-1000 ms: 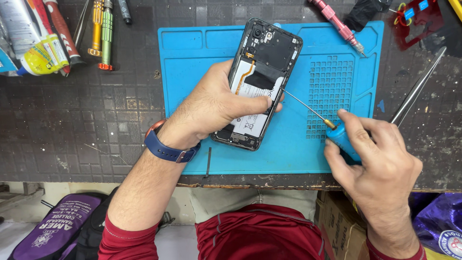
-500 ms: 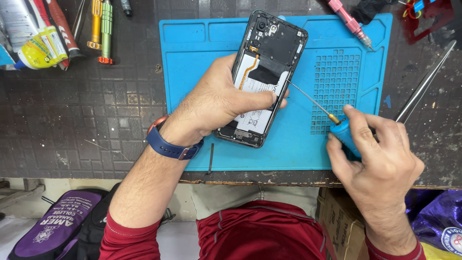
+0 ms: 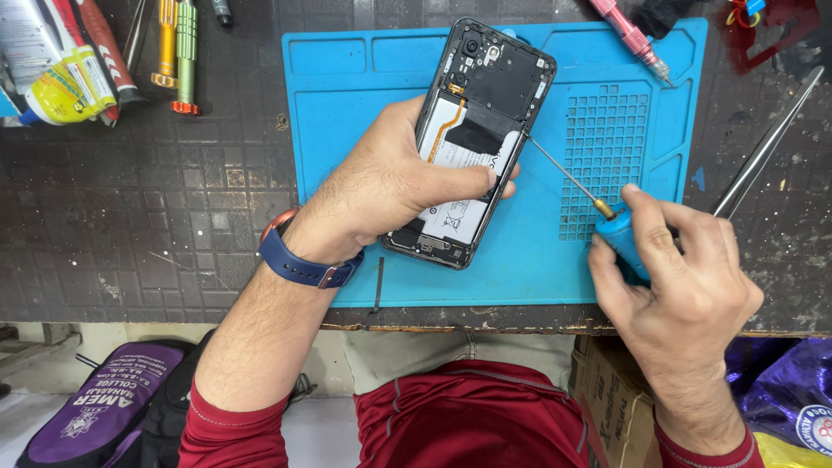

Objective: The person repairs a smartphone at a workbench. They use a screwdriver to remove screws from the opened phone, detach the back cover and battery area, power the phone on and tap its screen to test it, then reassemble the back cover and drive screws back in with the screwdriver.

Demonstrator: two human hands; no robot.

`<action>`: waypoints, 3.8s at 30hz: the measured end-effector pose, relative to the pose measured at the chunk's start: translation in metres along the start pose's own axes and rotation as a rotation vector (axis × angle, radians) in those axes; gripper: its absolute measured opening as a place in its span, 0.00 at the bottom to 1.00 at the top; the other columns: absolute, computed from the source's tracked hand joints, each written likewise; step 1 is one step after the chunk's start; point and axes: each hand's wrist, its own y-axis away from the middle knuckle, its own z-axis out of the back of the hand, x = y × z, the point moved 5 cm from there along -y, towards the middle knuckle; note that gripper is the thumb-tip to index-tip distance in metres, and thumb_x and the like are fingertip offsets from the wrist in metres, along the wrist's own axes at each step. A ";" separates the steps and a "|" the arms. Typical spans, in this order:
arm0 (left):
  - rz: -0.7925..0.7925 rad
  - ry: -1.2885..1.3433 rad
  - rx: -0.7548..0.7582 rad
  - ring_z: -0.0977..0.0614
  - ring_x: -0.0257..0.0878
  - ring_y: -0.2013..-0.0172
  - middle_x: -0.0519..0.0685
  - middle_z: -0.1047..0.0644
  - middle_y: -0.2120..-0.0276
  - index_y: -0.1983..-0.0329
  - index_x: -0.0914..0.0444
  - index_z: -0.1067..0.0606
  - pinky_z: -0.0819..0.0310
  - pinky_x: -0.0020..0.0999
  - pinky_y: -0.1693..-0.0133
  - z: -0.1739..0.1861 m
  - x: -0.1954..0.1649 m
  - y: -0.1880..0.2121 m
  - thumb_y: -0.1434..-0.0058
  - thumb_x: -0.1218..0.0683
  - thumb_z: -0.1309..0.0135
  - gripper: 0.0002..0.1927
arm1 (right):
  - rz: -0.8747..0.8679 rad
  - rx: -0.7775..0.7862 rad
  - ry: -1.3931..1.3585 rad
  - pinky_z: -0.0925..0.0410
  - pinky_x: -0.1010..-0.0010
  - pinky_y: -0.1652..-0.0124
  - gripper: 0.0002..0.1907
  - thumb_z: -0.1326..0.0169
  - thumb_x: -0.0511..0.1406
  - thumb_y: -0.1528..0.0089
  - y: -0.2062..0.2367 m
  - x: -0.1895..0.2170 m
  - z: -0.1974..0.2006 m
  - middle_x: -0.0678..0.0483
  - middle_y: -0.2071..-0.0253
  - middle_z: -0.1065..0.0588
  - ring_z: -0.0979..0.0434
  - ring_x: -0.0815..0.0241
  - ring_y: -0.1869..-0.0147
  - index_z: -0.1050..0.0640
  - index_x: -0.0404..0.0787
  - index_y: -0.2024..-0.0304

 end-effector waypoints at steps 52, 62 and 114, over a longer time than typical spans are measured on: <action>0.009 0.345 0.105 0.13 0.43 0.61 0.59 0.17 0.58 0.46 0.71 0.25 0.15 0.38 0.58 0.012 0.003 -0.001 0.33 0.57 0.45 0.16 | 0.240 -0.119 -0.013 0.36 0.65 0.50 0.23 0.34 0.26 0.39 -0.034 -0.036 -0.007 0.54 0.48 0.25 0.30 0.54 0.49 0.22 0.39 0.42; 0.009 0.272 0.087 0.13 0.41 0.58 0.56 0.17 0.58 0.46 0.70 0.25 0.15 0.36 0.56 0.013 0.004 -0.002 0.33 0.58 0.47 0.15 | 0.217 -0.093 -0.009 0.36 0.66 0.47 0.25 0.37 0.25 0.41 -0.030 -0.046 -0.017 0.55 0.49 0.26 0.30 0.55 0.48 0.21 0.40 0.41; 0.132 0.050 0.360 0.13 0.36 0.60 0.52 0.15 0.60 0.48 0.69 0.23 0.16 0.33 0.56 -0.002 0.005 0.009 0.33 0.55 0.46 0.15 | 0.098 -0.088 -0.277 0.33 0.69 0.51 0.22 0.38 0.19 0.38 -0.027 -0.058 -0.013 0.50 0.50 0.26 0.27 0.57 0.51 0.22 0.34 0.42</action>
